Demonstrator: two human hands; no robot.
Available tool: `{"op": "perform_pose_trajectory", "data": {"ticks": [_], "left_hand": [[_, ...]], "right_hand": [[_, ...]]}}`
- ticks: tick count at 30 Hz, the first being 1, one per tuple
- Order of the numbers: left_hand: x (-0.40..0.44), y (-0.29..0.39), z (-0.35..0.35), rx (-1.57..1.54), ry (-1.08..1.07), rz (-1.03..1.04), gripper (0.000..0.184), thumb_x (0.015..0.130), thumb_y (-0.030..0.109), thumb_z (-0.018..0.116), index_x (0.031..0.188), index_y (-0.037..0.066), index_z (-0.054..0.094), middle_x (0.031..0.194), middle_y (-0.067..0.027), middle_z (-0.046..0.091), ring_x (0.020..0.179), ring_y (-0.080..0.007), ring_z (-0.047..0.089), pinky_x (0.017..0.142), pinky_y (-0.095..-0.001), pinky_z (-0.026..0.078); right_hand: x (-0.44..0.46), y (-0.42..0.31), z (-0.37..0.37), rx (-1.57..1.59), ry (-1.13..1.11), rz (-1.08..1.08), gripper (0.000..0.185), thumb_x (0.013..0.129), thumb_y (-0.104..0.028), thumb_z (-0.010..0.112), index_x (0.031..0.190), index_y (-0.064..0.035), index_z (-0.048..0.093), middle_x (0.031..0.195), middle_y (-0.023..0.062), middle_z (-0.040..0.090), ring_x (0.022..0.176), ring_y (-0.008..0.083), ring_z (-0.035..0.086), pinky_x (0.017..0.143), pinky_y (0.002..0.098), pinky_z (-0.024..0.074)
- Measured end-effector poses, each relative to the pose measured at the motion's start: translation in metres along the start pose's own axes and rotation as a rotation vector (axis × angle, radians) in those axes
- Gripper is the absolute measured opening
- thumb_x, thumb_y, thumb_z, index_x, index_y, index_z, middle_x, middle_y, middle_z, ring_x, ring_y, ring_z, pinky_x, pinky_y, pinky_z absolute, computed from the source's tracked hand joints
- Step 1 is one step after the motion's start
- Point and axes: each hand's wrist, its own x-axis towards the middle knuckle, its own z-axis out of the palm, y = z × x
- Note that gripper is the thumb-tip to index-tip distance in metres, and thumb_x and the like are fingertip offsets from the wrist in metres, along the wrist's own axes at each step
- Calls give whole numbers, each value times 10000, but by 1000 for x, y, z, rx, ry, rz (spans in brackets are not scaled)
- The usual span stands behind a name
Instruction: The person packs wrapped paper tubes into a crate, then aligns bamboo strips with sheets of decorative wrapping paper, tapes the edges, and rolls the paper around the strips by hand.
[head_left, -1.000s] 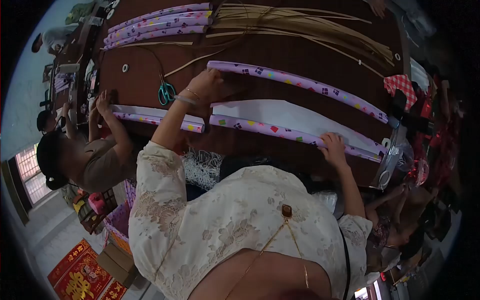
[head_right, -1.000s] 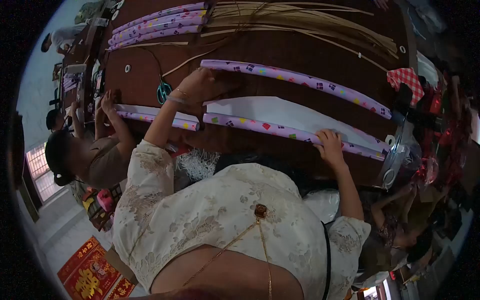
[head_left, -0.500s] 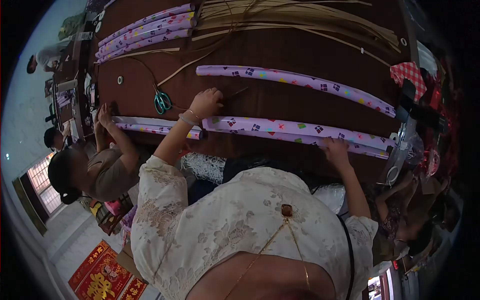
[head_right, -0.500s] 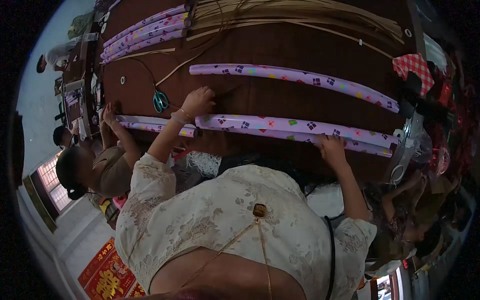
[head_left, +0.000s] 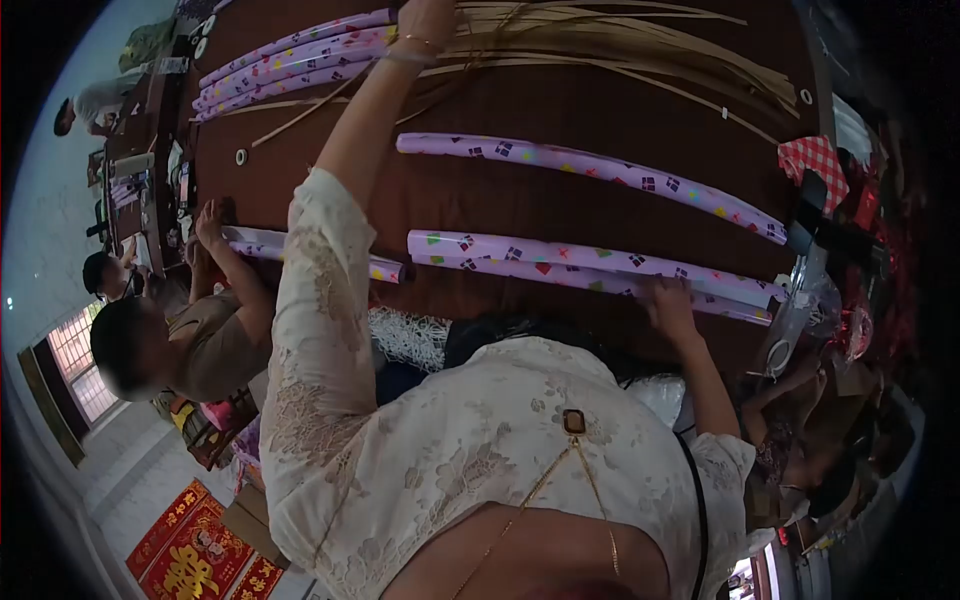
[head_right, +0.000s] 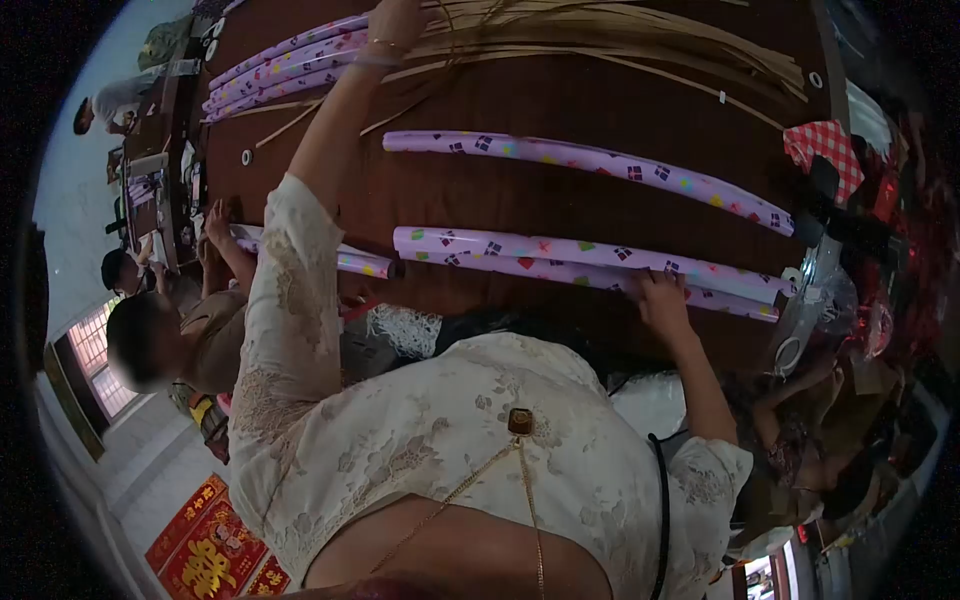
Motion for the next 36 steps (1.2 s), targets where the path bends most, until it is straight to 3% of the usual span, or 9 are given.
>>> {"op": "perform_pose_trajectory", "data": {"ticks": [4, 6, 7, 9, 12, 15, 17, 22, 36], "left_hand": [[-15, 56, 58, -240, -143, -329, 200, 791, 193, 640, 952, 77, 609, 844, -77, 605, 714, -242, 597, 613, -325, 480], [-48, 138, 28, -612, -115, -281, 204, 773, 151, 666, 946, 63, 604, 851, -105, 600, 742, -248, 594, 636, -317, 477], [-69, 177, 10, -827, -253, -161, 188, 782, 102, 651, 954, 49, 598, 840, -119, 595, 756, -251, 593, 652, -313, 478], [-122, 237, 7, -1114, -718, -236, 185, 805, 84, 606, 983, 41, 585, 901, -124, 605, 822, -281, 587, 714, -339, 477], [-181, 264, 39, -840, -684, -20, 290, 761, 39, 514, 1046, 56, 561, 1104, -110, 572, 972, -287, 555, 833, -372, 454], [-195, 240, 104, -652, -551, -87, 367, 770, 70, 541, 1136, 54, 514, 1156, -97, 532, 979, -302, 541, 838, -383, 463], [-182, 223, 115, -555, -787, -152, 476, 748, 83, 597, 1207, 58, 470, 1231, -98, 444, 1053, -306, 489, 884, -374, 433], [-180, 219, 122, -350, -799, -4, 547, 728, 133, 646, 1241, 115, 458, 1206, -69, 419, 1055, -261, 487, 822, -328, 488], [-201, 222, 121, -339, -733, -73, 551, 686, 124, 673, 1206, 124, 488, 1183, -39, 429, 1017, -220, 504, 744, -326, 527]], "right_hand": [[3, -2, -3, 27, 40, -38, 420, 723, -99, 612, 1131, -86, 510, 1121, 139, 505, 1083, 332, 447, 958, 475, 282], [7, -4, -10, 96, 14, -53, 404, 730, -137, 629, 1114, -88, 514, 1122, 130, 507, 1080, 318, 448, 955, 459, 282], [8, -1, -9, 118, 27, -58, 395, 734, -159, 639, 1103, -89, 519, 1119, 124, 508, 1077, 310, 451, 953, 451, 282], [12, 13, 9, 60, 36, -63, 377, 739, -194, 650, 1085, -107, 531, 1113, 108, 511, 1064, 298, 458, 951, 446, 281], [11, 10, 5, 101, 149, -147, 357, 744, -197, 648, 1070, -106, 537, 1118, 89, 508, 1057, 287, 463, 945, 446, 281], [26, 17, 6, 213, 36, -126, 354, 738, -171, 651, 1067, -102, 540, 1077, 88, 501, 1055, 279, 457, 932, 428, 282], [28, 18, 6, 240, 7, -115, 353, 739, -156, 645, 1069, -91, 541, 1062, 97, 499, 1058, 283, 455, 938, 424, 278], [33, 24, 18, 267, 12, -86, 350, 730, -159, 658, 1052, -84, 544, 1051, 85, 494, 1045, 270, 461, 910, 390, 300], [29, 20, 32, 247, 148, -204, 306, 781, -194, 619, 1053, -76, 542, 1073, 110, 500, 1017, 293, 464, 898, 396, 324]]}}
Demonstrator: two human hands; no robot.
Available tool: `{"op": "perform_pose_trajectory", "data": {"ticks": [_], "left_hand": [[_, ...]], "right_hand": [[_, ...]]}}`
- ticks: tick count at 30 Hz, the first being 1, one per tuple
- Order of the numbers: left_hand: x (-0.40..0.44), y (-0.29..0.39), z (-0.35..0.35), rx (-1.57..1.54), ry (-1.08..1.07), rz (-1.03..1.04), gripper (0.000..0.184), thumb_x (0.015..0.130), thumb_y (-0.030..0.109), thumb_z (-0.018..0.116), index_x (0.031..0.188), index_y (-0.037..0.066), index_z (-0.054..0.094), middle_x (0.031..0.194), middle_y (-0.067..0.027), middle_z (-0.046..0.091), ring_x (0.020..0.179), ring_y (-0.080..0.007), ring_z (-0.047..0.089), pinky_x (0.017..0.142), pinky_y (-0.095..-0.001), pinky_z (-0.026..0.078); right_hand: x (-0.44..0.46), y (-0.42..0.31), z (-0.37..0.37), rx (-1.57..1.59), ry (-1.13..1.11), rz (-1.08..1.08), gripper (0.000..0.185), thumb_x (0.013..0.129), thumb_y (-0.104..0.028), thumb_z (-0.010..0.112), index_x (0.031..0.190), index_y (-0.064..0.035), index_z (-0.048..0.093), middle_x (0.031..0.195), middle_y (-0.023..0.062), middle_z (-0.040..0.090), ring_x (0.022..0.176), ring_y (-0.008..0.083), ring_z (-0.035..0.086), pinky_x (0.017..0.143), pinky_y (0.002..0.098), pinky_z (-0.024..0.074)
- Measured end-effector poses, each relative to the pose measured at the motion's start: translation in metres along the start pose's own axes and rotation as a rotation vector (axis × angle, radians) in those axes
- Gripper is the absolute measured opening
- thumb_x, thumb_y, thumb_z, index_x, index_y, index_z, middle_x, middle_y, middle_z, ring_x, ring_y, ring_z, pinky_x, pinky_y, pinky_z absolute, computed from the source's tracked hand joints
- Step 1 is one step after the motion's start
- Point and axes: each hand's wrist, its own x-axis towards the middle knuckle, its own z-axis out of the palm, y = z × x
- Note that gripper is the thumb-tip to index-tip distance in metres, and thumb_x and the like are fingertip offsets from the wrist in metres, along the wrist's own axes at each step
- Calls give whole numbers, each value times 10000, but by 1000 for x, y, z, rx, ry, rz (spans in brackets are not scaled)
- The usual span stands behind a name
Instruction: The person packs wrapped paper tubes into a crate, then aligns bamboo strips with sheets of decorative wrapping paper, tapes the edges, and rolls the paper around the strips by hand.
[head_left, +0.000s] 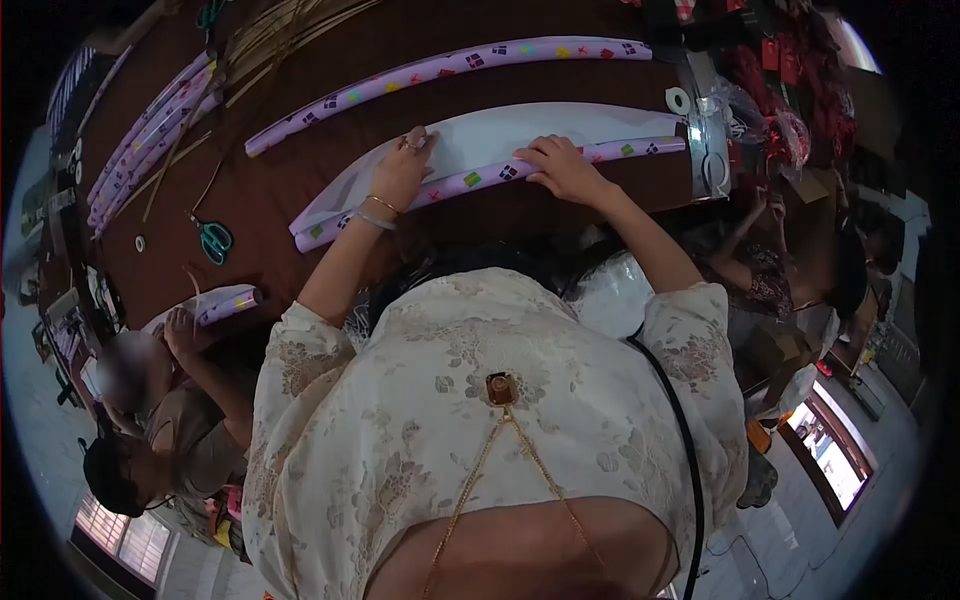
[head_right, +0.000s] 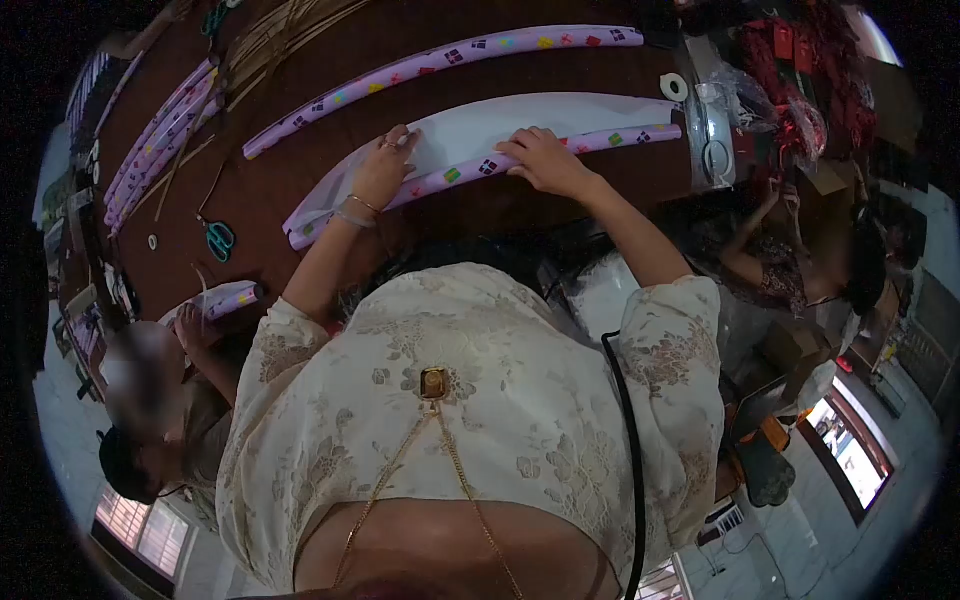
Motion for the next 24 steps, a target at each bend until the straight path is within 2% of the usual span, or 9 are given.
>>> {"op": "perform_pose_trajectory", "data": {"ticks": [5, 7, 10, 12, 13, 16, 19, 22, 24], "left_hand": [[0, 1, -4, 58, -7, 9, 514, 715, 114, 643, 1205, 123, 487, 1175, -37, 432, 1005, -222, 513, 721, -330, 533], [1, 1, -4, 70, -21, 12, 492, 733, 115, 625, 1205, 122, 486, 1168, -38, 434, 1003, -225, 516, 713, -332, 536], [4, 8, -11, 57, -55, -19, 448, 765, 146, 596, 1199, 114, 490, 1163, -43, 436, 1010, -232, 515, 696, -338, 539], [7, 15, -24, -74, -195, -134, 429, 814, 172, 544, 1229, 91, 472, 1228, -79, 415, 1064, -303, 478, 790, -391, 491], [6, 18, -25, -73, -196, -126, 429, 814, 172, 544, 1229, 91, 472, 1228, -79, 415, 1064, -303, 478, 790, -391, 491], [0, 22, -27, -74, -150, -124, 418, 826, 216, 547, 1215, 76, 486, 1230, -84, 415, 1072, -309, 471, 799, -398, 489], [-5, 25, -24, -71, -118, -127, 422, 834, 247, 547, 1211, 65, 491, 1234, -91, 417, 1076, -314, 469, 809, -402, 485], [-5, 30, -20, -60, -69, -157, 438, 802, 265, 595, 1180, 65, 499, 1220, -92, 431, 1032, -314, 488, 749, -415, 509], [-8, 26, -16, -44, -1, -108, 439, 809, 283, 587, 1179, 64, 498, 1210, -94, 434, 1013, -310, 497, 741, -408, 509]], "right_hand": [[-1, -5, 5, -141, 26, -30, 324, 813, -216, 598, 1095, -72, 531, 1078, 115, 495, 1004, 283, 473, 890, 379, 327], [-4, -8, 8, -185, 198, -1, 366, 805, -213, 600, 1130, -76, 503, 1077, 117, 501, 1027, 293, 465, 902, 406, 323], [-5, -7, 8, -141, 147, 4, 384, 786, -222, 620, 1119, -69, 508, 1088, 110, 494, 1033, 286, 463, 901, 406, 323], [-2, 1, 8, -124, 141, 12, 394, 777, -229, 628, 1116, -68, 509, 1089, 104, 492, 1033, 281, 463, 903, 406, 322], [-1, 2, 7, -101, 132, 7, 404, 769, -235, 636, 1114, -67, 510, 1090, 98, 490, 1032, 276, 464, 905, 406, 321], [1, 4, 3, -50, 4, -5, 416, 761, -237, 641, 1119, -71, 510, 1081, 97, 496, 1021, 274, 471, 906, 401, 323], [1, 2, 6, -111, 137, -56, 404, 778, -242, 627, 1130, -85, 508, 1052, 101, 516, 1000, 268, 486, 900, 391, 325], [5, 7, 2, -106, 32, -9, 378, 792, -265, 616, 1118, -97, 521, 1054, 104, 522, 1005, 268, 487, 902, 393, 321], [3, 9, 3, -82, 78, -16, 371, 796, -281, 614, 1107, -99, 529, 1057, 102, 525, 1013, 266, 486, 906, 396, 316]]}}
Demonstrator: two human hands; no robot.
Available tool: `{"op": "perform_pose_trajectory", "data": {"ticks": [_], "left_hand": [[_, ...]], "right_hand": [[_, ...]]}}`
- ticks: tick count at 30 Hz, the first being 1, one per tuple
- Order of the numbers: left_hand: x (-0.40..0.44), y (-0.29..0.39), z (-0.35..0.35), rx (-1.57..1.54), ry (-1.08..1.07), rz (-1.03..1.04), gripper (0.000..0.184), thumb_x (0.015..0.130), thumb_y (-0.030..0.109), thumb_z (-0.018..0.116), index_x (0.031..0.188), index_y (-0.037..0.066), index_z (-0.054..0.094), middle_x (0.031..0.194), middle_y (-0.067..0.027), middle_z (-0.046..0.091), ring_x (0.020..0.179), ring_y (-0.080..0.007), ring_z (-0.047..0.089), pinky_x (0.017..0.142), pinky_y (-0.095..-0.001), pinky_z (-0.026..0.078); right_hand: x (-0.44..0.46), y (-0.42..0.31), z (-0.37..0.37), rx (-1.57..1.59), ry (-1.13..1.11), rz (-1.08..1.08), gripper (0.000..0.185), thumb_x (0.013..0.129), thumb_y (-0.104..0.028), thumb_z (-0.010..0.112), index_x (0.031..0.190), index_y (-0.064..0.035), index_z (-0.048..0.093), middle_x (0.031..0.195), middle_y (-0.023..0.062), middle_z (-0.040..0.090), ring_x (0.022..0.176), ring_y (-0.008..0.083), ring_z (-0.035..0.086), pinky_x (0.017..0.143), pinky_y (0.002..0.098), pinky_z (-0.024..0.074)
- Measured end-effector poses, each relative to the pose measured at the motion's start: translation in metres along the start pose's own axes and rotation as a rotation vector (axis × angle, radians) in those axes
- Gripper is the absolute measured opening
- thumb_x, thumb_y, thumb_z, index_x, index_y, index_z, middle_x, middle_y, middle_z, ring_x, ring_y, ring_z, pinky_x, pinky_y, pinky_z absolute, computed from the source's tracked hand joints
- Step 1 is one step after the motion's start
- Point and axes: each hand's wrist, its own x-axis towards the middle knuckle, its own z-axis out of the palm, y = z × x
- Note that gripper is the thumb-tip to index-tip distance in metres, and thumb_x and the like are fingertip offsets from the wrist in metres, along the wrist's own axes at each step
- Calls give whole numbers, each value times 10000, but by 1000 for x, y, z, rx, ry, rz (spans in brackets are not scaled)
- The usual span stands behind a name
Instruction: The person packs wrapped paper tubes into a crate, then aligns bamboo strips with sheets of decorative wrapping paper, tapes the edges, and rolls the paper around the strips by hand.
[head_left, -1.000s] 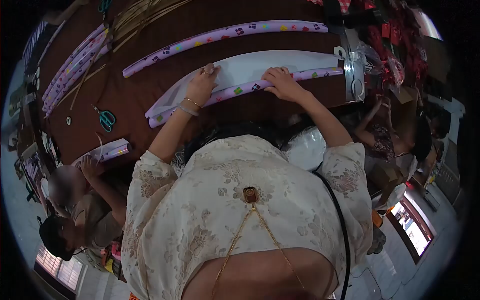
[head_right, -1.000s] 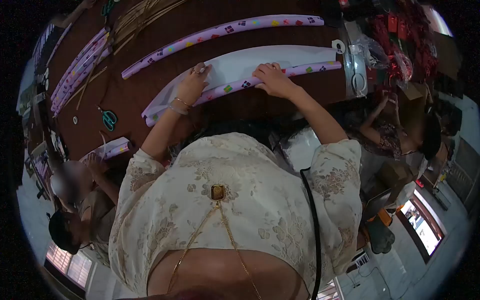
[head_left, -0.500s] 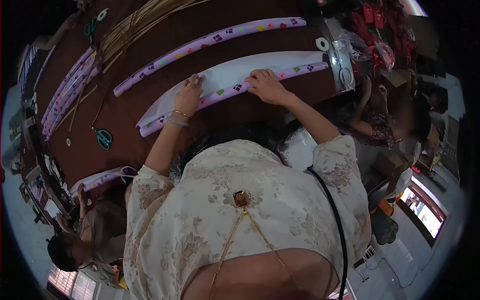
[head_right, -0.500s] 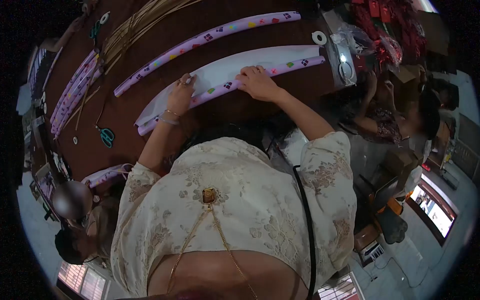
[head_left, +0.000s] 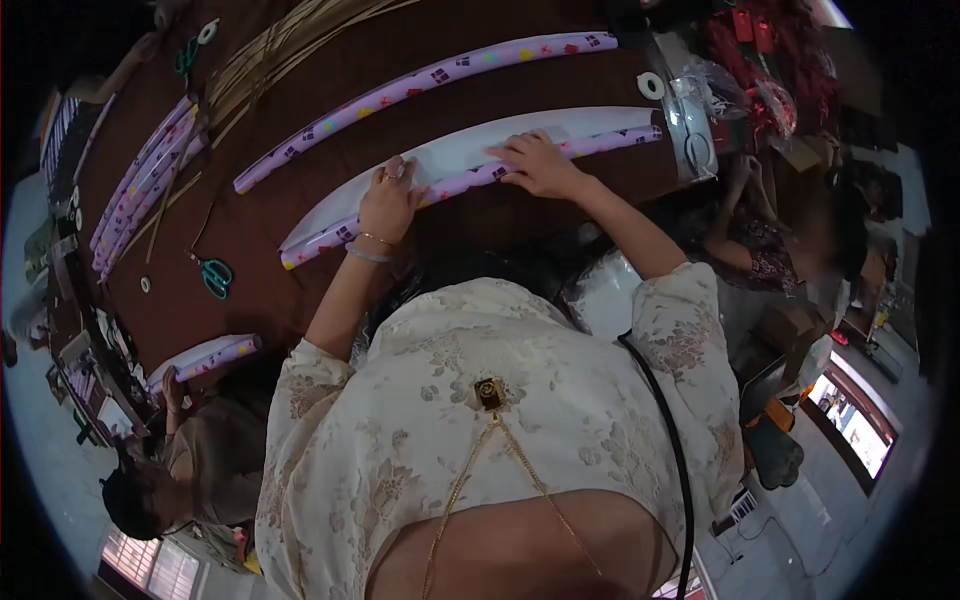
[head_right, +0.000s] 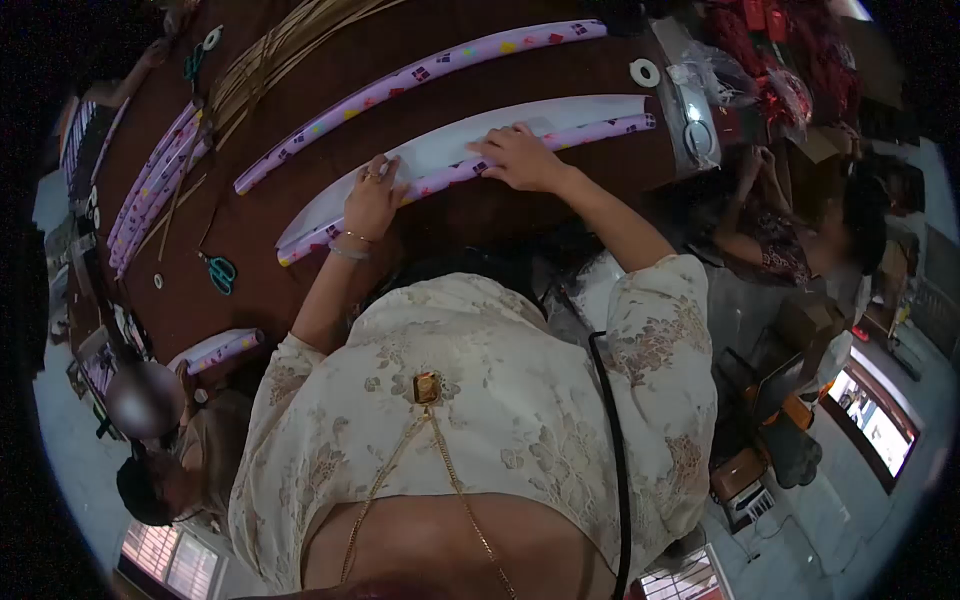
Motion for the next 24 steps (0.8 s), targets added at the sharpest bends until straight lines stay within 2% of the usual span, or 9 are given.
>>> {"op": "perform_pose_trajectory", "data": {"ticks": [4, 6, 7, 12, 14, 16, 19, 21, 24], "left_hand": [[-3, 3, 7, 62, 46, -86, 436, 815, 354, 554, 1174, 110, 509, 1193, -66, 445, 1029, -254, 497, 731, -423, 495], [-6, 4, 7, 164, 59, -80, 421, 812, 364, 548, 1161, 130, 517, 1192, -43, 445, 1032, -223, 495, 759, -447, 458], [-7, 2, 14, 166, 93, -93, 416, 814, 348, 546, 1168, 131, 515, 1180, -35, 444, 1013, -213, 498, 773, -462, 430], [-1, 3, 13, 33, 106, -187, 458, 827, 328, 532, 1188, 49, 485, 1155, -55, 455, 979, -232, 514, 783, -417, 431], [-5, -1, 13, 10, 118, -202, 472, 828, 339, 531, 1185, 34, 477, 1156, -64, 467, 987, -243, 517, 800, -408, 432], [-7, -3, 13, -96, 215, -122, 510, 805, 333, 574, 1194, 25, 456, 1159, -105, 494, 1017, -279, 514, 847, -399, 430], [-18, -10, 4, -312, 163, -92, 551, 769, 309, 626, 1199, 18, 440, 1165, -150, 505, 1048, -312, 503, 898, -385, 415], [-24, -17, 11, -248, 129, -49, 505, 730, 284, 670, 1115, 8, 494, 1169, -158, 505, 1048, -329, 505, 897, -379, 419], [-23, -16, 9, -228, 96, -46, 431, 731, 276, 674, 1043, 13, 537, 1161, -148, 515, 1040, -332, 514, 863, -381, 443]], "right_hand": [[5, -3, -10, 24, 15, -78, 364, 796, -274, 614, 1106, -99, 533, 1035, 91, 542, 1005, 261, 494, 915, 402, 300], [7, -1, -12, 15, -5, -144, 370, 788, -264, 624, 1108, -102, 532, 1040, 84, 543, 1006, 261, 495, 918, 399, 297], [8, 0, -12, 20, -21, -104, 351, 779, -255, 625, 1085, -102, 548, 1047, 92, 535, 1014, 260, 490, 911, 407, 299], [13, -6, -17, -2, -20, -83, 340, 757, -226, 636, 1069, -104, 575, 1024, 101, 517, 990, 272, 483, 894, 416, 306], [15, -9, -24, -66, -51, 21, 367, 758, -217, 635, 1104, -113, 572, 997, 107, 502, 963, 288, 477, 878, 409, 324], [17, -7, -20, -39, -65, 11, 396, 757, -210, 635, 1138, -127, 565, 980, 113, 488, 938, 298, 472, 862, 395, 342], [16, -9, -27, 8, -114, 40, 363, 768, -216, 625, 1108, -105, 561, 1000, 127, 500, 958, 308, 475, 852, 392, 353], [13, -1, -22, 107, -1, 54, 327, 790, -222, 613, 1073, -77, 536, 987, 98, 521, 963, 294, 486, 881, 393, 339], [12, -5, -21, -27, -44, 52, 298, 816, -252, 590, 1039, -66, 520, 1036, 100, 529, 999, 301, 483, 901, 400, 336]]}}
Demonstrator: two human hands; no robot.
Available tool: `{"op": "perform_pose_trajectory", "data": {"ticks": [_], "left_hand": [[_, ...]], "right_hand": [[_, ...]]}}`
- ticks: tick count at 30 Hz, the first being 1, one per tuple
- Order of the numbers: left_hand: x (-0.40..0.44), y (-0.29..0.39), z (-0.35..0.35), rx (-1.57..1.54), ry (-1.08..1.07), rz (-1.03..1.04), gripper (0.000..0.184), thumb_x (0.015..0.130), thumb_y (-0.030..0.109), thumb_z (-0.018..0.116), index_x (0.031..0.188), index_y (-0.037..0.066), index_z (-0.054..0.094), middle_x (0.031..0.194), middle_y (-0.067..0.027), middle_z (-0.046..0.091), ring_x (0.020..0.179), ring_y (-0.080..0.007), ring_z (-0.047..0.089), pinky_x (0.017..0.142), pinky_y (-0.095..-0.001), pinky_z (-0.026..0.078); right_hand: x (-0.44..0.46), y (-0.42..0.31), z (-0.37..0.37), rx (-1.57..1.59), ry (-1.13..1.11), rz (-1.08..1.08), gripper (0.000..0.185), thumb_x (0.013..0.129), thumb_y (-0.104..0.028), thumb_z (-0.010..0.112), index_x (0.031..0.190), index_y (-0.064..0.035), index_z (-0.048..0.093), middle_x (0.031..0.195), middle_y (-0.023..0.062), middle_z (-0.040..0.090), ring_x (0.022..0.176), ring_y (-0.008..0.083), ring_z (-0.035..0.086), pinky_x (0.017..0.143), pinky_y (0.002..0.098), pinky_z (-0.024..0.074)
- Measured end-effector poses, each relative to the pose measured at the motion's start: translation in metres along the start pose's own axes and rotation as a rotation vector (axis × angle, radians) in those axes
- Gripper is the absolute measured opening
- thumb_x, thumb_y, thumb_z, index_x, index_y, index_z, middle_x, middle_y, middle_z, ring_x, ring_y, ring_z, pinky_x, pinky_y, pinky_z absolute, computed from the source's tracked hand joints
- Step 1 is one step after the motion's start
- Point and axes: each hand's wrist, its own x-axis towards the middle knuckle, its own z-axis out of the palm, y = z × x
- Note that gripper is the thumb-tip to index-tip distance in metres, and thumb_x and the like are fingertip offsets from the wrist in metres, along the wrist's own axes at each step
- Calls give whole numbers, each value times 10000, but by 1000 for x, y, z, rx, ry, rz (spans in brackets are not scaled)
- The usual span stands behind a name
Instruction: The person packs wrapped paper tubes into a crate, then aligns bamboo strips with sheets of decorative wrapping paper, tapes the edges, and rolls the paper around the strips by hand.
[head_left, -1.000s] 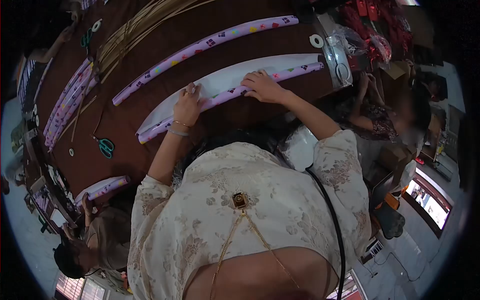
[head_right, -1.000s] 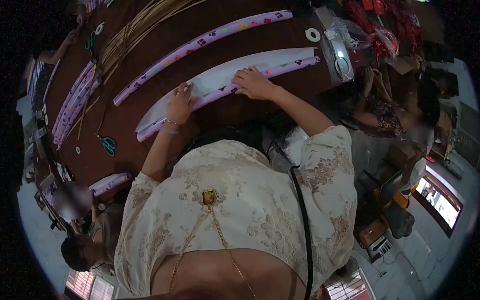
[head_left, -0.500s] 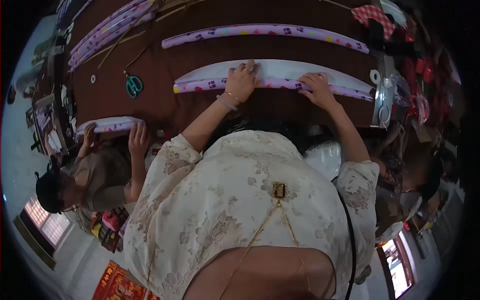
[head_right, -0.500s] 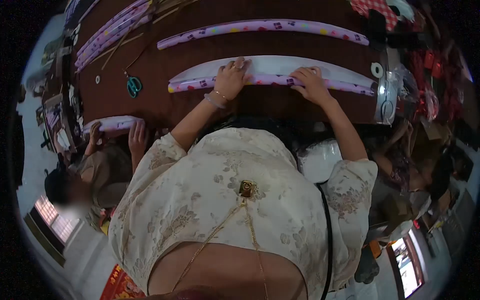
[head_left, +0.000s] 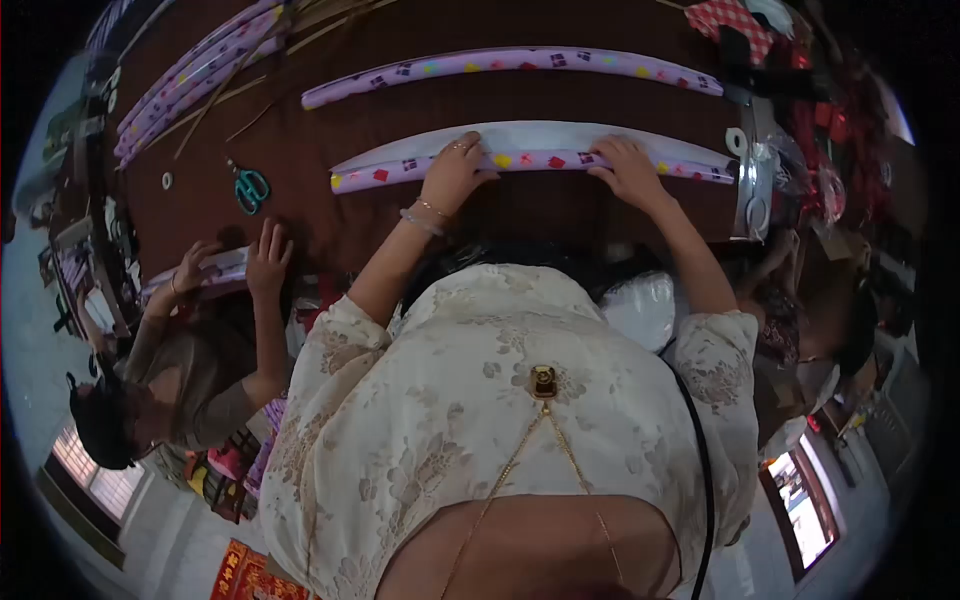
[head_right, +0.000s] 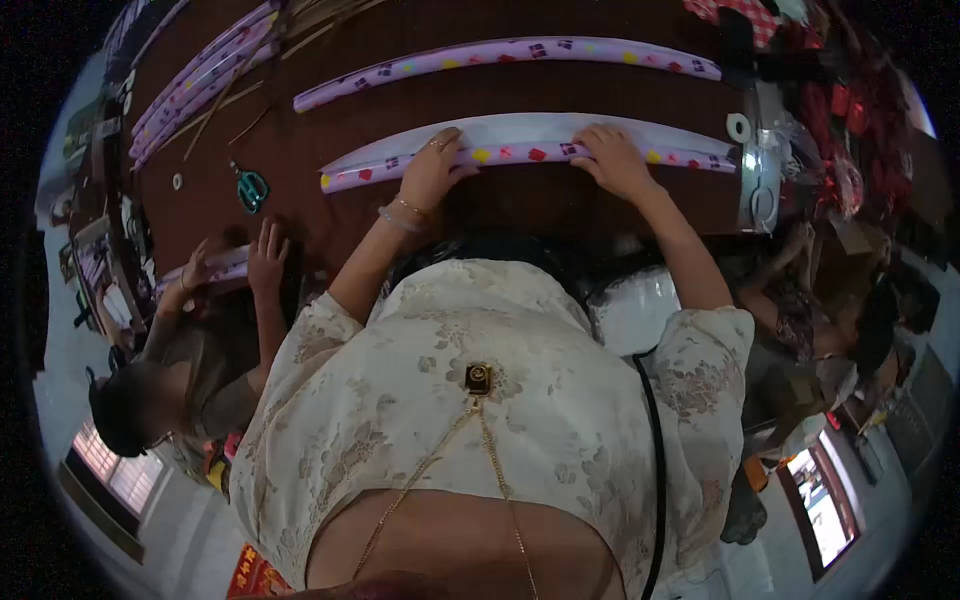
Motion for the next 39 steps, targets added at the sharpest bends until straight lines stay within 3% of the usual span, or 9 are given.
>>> {"op": "perform_pose_trajectory", "data": {"ticks": [6, 13, 18, 22, 25, 27, 31, 34, 39], "left_hand": [[8, 4, -24, 161, -170, -74, 369, 741, 252, 663, 1036, 56, 561, 1084, -142, 540, 939, -349, 539, 801, -388, 460], [7, -71, -43, 199, 131, -261, 324, 686, 236, 706, 933, 76, 571, 964, -106, 554, 918, -326, 529, 749, -430, 453], [18, -79, -61, 205, -91, -426, 274, 595, 322, 759, 760, 159, 612, 897, -22, 580, 917, -253, 551, 722, -444, 434], [22, -80, -62, 179, -75, -512, 239, 601, 333, 753, 705, 165, 619, 871, 6, 586, 918, -231, 551, 722, -441, 415], [17, -68, -60, 227, -34, -568, 223, 593, 320, 757, 702, 175, 627, 850, -4, 581, 900, -227, 556, 709, -437, 417], [16, -61, -60, 345, 186, -462, 210, 581, 286, 762, 670, 161, 618, 832, -27, 569, 887, -219, 560, 698, -409, 415], [17, -62, -50, 366, 339, -381, 237, 600, 225, 749, 723, 128, 572, 819, -66, 556, 834, -271, 572, 646, -403, 435], [16, -64, -36, 40, 270, -397, 320, 641, 100, 720, 830, 57, 465, 908, -125, 543, 847, -355, 543, 658, -417, 457], [-1, -75, -55, -223, 42, -333, 306, 637, 110, 718, 852, 53, 508, 927, -133, 539, 796, -323, 567, 664, -401, 473]], "right_hand": [[-7, 4, 6, -27, 30, 5, 325, 812, -274, 592, 1054, -69, 525, 1085, 108, 523, 1024, 300, 476, 910, 406, 342], [-10, -3, 8, -36, 79, -34, 349, 752, -178, 656, 1060, -64, 536, 1035, 105, 502, 972, 301, 484, 840, 393, 382], [-8, -4, 12, -24, 136, -109, 368, 711, -124, 675, 1049, -62, 543, 1007, 97, 497, 955, 289, 489, 813, 387, 392], [-19, -8, 29, -76, 245, -178, 365, 701, -100, 678, 1039, -70, 545, 1007, 90, 499, 941, 283, 492, 807, 394, 391], [-20, -10, 28, -99, 257, -174, 350, 709, -103, 670, 1034, -75, 547, 1004, 86, 506, 945, 285, 493, 810, 400, 391], [-15, -8, 26, -69, 223, -165, 341, 720, -116, 664, 1038, -73, 548, 1008, 88, 511, 951, 285, 493, 815, 400, 389], [-8, -5, 19, -38, 145, -163, 325, 762, -161, 636, 1059, -65, 548, 1024, 99, 522, 967, 288, 493, 842, 396, 379], [-5, -2, 16, -15, 80, -147, 322, 783, -186, 619, 1070, -57, 550, 1036, 110, 524, 975, 293, 491, 863, 392, 369], [-2, 0, 15, -5, 67, -139, 319, 796, -207, 611, 1071, -55, 556, 1046, 111, 525, 986, 295, 488, 874, 392, 364]]}}
